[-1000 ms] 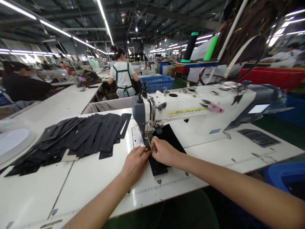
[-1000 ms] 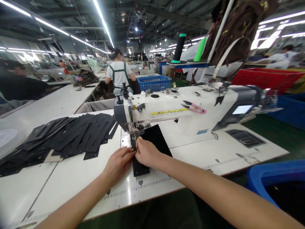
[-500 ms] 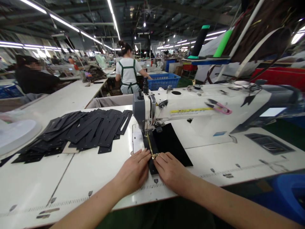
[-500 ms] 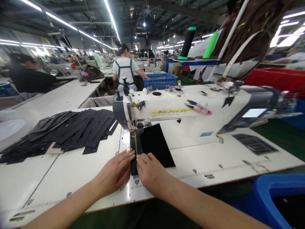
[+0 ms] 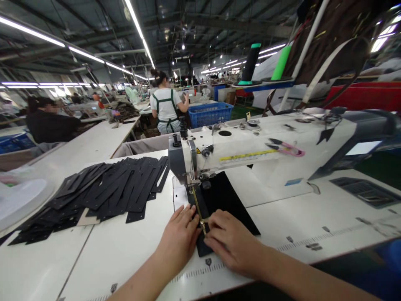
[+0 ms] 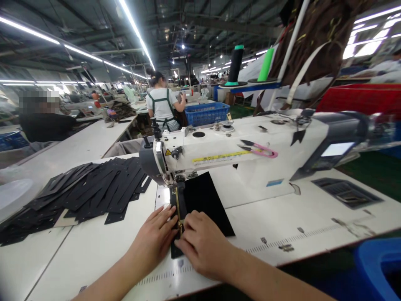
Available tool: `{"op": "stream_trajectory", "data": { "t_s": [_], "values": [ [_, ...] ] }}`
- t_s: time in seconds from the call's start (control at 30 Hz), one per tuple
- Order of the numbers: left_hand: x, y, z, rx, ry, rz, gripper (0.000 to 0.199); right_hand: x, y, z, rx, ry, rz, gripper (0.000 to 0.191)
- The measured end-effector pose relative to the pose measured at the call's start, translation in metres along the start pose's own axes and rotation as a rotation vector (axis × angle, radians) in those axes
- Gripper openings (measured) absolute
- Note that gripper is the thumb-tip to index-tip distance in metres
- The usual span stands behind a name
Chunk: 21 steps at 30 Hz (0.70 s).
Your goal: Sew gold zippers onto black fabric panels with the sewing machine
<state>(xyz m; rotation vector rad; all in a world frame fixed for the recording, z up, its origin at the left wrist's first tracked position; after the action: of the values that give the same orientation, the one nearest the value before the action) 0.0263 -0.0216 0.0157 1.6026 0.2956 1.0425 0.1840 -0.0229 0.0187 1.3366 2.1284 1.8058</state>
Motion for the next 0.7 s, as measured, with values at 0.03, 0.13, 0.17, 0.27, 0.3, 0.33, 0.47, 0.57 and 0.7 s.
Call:
{"op": "stream_trajectory", "data": {
  "t_s": [0.03, 0.13, 0.17, 0.27, 0.3, 0.33, 0.47, 0.57, 0.7],
  "values": [
    [0.0, 0.001, 0.0, 0.006, 0.004, -0.003, 0.025, 0.003, 0.001, 0.004, 0.001, -0.039, 0.021, 0.025],
    [0.002, 0.001, 0.0, 0.013, 0.015, -0.011, 0.025, 0.006, -0.006, 0.013, -0.105, -0.061, 0.031, 0.037],
    [0.002, 0.001, 0.0, 0.013, 0.015, -0.012, 0.025, 0.006, -0.011, 0.015, -0.137, -0.05, 0.002, 0.042],
    [0.003, 0.0, -0.002, -0.001, 0.01, -0.015, 0.025, 0.004, -0.021, 0.017, -0.173, -0.054, -0.068, 0.046],
    [0.003, 0.0, -0.002, -0.008, 0.01, -0.016, 0.025, 0.004, -0.022, 0.017, -0.173, -0.062, -0.077, 0.047],
    [0.004, 0.0, -0.003, -0.017, 0.011, -0.019, 0.025, 0.004, -0.022, 0.017, -0.171, -0.065, -0.084, 0.048],
    [0.006, -0.001, -0.009, -0.046, 0.023, -0.017, 0.024, 0.009, -0.019, 0.018, -0.153, -0.067, -0.097, 0.051],
    [0.006, -0.003, -0.014, -0.083, 0.034, 0.017, 0.021, 0.014, -0.019, 0.022, -0.149, -0.07, -0.098, 0.05],
    [0.007, -0.006, -0.021, -0.138, 0.038, 0.061, 0.018, 0.019, -0.023, 0.028, -0.156, -0.066, -0.087, 0.049]
  ]
}}
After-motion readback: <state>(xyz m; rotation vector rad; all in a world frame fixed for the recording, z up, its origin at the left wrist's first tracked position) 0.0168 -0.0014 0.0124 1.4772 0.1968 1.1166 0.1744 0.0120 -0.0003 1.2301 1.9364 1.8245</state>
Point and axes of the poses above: each hand's wrist, its own x-axis towards the middle knuckle, its own y-axis out of the back of the hand, z = x × y, the point moved 2 cm from there along x, towards the middle knuckle, and after that the axes turned 2 degrees about z, right-handed, at the moved point
